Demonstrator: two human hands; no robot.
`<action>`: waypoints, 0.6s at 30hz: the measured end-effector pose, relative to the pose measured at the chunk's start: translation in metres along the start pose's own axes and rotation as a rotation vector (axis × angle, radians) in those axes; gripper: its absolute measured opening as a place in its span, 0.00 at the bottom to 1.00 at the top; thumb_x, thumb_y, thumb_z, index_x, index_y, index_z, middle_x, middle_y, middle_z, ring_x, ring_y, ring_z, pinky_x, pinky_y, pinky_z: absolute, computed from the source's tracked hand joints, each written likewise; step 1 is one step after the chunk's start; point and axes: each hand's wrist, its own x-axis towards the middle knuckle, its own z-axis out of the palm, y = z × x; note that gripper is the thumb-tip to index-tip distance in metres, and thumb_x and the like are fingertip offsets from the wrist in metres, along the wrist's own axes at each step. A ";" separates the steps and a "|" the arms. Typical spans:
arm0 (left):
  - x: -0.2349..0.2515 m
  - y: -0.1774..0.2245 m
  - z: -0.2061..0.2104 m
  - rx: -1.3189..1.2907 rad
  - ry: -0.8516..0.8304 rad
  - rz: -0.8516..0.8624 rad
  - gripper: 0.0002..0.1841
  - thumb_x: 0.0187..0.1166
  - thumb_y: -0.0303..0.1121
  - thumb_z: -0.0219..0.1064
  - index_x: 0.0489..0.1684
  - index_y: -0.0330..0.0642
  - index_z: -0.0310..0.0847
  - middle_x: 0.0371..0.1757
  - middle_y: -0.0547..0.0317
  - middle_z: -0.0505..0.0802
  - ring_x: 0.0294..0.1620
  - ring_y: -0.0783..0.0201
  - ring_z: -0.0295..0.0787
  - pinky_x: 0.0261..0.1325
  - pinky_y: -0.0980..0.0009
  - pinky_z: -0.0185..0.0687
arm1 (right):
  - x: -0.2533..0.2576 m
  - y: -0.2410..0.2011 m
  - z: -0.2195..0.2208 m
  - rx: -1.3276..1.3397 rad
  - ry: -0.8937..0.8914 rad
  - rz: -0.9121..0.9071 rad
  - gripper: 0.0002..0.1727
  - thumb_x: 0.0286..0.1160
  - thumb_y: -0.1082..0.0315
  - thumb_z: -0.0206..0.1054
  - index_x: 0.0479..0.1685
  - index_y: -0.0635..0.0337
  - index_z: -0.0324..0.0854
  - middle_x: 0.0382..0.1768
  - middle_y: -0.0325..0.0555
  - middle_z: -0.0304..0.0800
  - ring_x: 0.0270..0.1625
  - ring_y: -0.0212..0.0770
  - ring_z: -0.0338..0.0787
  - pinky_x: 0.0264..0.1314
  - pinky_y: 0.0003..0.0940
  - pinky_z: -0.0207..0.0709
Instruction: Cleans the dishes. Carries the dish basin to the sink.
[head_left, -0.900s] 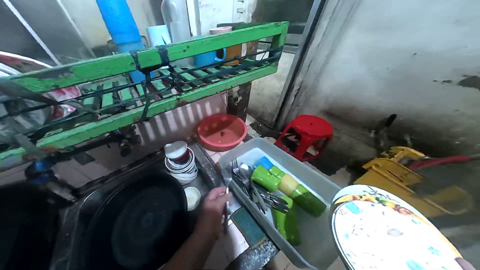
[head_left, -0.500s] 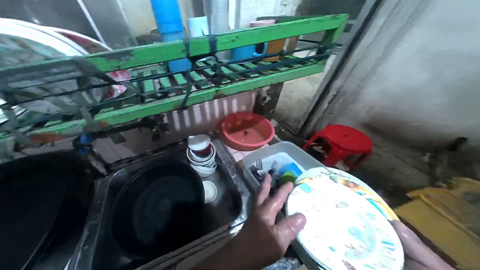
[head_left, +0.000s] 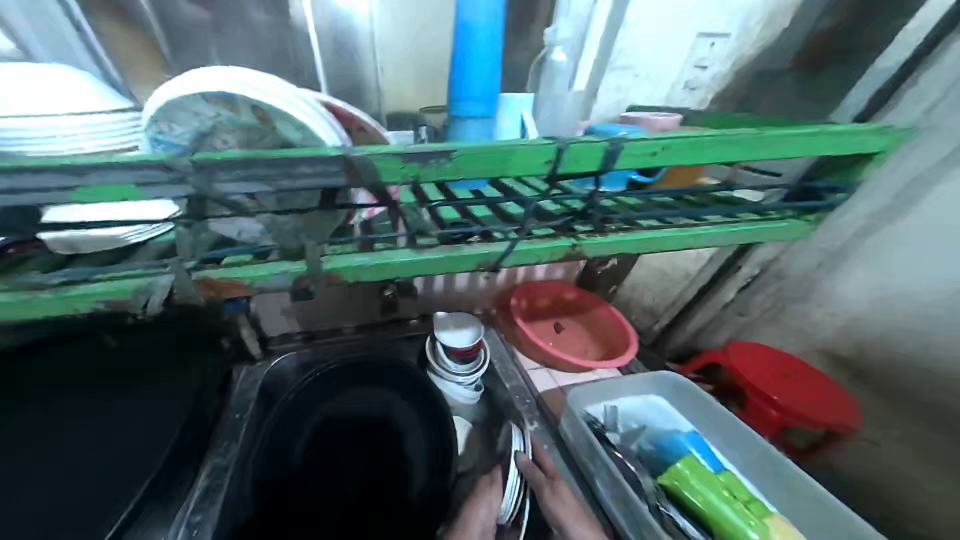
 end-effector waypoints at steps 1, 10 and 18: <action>0.010 -0.006 -0.002 -0.022 0.007 -0.034 0.30 0.95 0.53 0.43 0.79 0.39 0.73 0.70 0.40 0.85 0.68 0.48 0.82 0.69 0.47 0.78 | 0.003 0.007 0.002 -0.011 -0.014 0.034 0.39 0.91 0.59 0.54 0.96 0.56 0.41 0.89 0.61 0.59 0.84 0.53 0.73 0.83 0.52 0.70; 0.008 -0.011 -0.012 0.199 0.055 -0.092 0.33 0.95 0.54 0.44 0.83 0.34 0.68 0.82 0.32 0.74 0.83 0.38 0.69 0.80 0.36 0.64 | -0.026 0.023 0.005 -0.057 -0.134 0.194 0.36 0.90 0.68 0.54 0.95 0.61 0.43 0.85 0.68 0.62 0.78 0.57 0.78 0.75 0.52 0.76; -0.073 -0.032 -0.016 0.606 0.137 0.325 0.23 0.92 0.34 0.54 0.78 0.27 0.73 0.74 0.33 0.84 0.78 0.43 0.79 0.83 0.50 0.68 | -0.124 -0.033 -0.046 -0.201 -0.616 -0.020 0.29 0.89 0.69 0.54 0.89 0.60 0.60 0.82 0.61 0.70 0.74 0.51 0.82 0.74 0.47 0.77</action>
